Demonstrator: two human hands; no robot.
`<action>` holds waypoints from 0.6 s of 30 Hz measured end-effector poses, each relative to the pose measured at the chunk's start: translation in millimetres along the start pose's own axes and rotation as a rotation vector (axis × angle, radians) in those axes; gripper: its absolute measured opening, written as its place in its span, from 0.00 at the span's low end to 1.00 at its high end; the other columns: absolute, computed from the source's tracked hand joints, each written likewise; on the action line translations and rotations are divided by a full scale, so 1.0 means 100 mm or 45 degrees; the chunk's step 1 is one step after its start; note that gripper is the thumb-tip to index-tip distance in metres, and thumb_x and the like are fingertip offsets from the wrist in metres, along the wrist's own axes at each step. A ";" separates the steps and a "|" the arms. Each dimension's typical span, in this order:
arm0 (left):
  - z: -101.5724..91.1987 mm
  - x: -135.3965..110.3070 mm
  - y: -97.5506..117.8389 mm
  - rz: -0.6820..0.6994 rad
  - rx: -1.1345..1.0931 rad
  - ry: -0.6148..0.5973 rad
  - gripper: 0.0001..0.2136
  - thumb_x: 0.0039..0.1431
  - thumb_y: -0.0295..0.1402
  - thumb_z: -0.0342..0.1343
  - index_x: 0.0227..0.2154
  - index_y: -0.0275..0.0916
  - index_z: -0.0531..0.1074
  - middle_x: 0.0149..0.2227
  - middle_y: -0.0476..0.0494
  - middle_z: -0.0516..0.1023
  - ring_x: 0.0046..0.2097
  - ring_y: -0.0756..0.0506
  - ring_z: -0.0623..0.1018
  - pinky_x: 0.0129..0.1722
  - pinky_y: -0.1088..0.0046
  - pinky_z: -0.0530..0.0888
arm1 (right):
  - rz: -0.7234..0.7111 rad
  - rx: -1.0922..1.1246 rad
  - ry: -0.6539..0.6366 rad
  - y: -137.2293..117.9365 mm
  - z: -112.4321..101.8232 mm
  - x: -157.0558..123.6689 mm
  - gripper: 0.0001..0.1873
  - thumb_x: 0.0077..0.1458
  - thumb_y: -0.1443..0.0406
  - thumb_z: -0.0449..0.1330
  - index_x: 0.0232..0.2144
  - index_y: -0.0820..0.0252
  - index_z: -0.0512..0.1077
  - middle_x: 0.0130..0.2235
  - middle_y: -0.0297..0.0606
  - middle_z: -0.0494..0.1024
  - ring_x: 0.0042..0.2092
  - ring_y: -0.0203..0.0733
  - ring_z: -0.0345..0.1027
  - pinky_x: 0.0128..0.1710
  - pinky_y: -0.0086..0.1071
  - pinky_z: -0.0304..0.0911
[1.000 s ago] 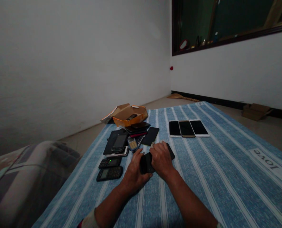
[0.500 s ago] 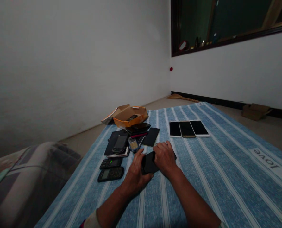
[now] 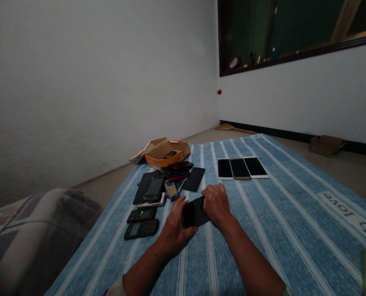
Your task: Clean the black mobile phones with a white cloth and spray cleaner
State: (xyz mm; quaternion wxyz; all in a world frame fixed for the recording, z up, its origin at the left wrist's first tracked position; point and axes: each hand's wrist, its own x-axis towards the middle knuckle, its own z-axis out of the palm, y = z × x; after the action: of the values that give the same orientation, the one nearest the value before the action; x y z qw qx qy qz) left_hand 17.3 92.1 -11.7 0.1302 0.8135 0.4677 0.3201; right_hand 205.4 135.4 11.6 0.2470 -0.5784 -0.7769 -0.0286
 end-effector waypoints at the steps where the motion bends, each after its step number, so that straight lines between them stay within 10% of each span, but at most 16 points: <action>1: 0.00 0.00 0.00 -0.003 -0.003 0.004 0.34 0.43 0.25 0.60 0.56 0.32 0.56 0.63 0.23 0.58 0.65 0.28 0.60 0.62 0.44 0.63 | 0.005 0.003 -0.006 0.00 -0.01 0.00 0.13 0.53 0.74 0.52 0.29 0.59 0.76 0.34 0.40 0.76 0.40 0.44 0.65 0.49 0.37 0.48; 18: -0.05 0.04 0.09 -0.097 -0.076 -0.030 0.35 0.43 0.26 0.58 0.56 0.36 0.54 0.58 0.30 0.62 0.61 0.33 0.65 0.60 0.49 0.65 | 0.317 0.223 -0.014 0.21 0.00 0.04 0.18 0.52 0.75 0.51 0.35 0.60 0.79 0.40 0.41 0.79 0.44 0.41 0.70 0.45 0.28 0.59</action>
State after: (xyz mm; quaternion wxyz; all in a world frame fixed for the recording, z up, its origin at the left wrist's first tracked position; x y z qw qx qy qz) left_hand 21.4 90.0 -2.2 0.1721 0.7946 0.4869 0.3192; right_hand 224.0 146.1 8.3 0.2940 -0.6468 -0.6999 0.0731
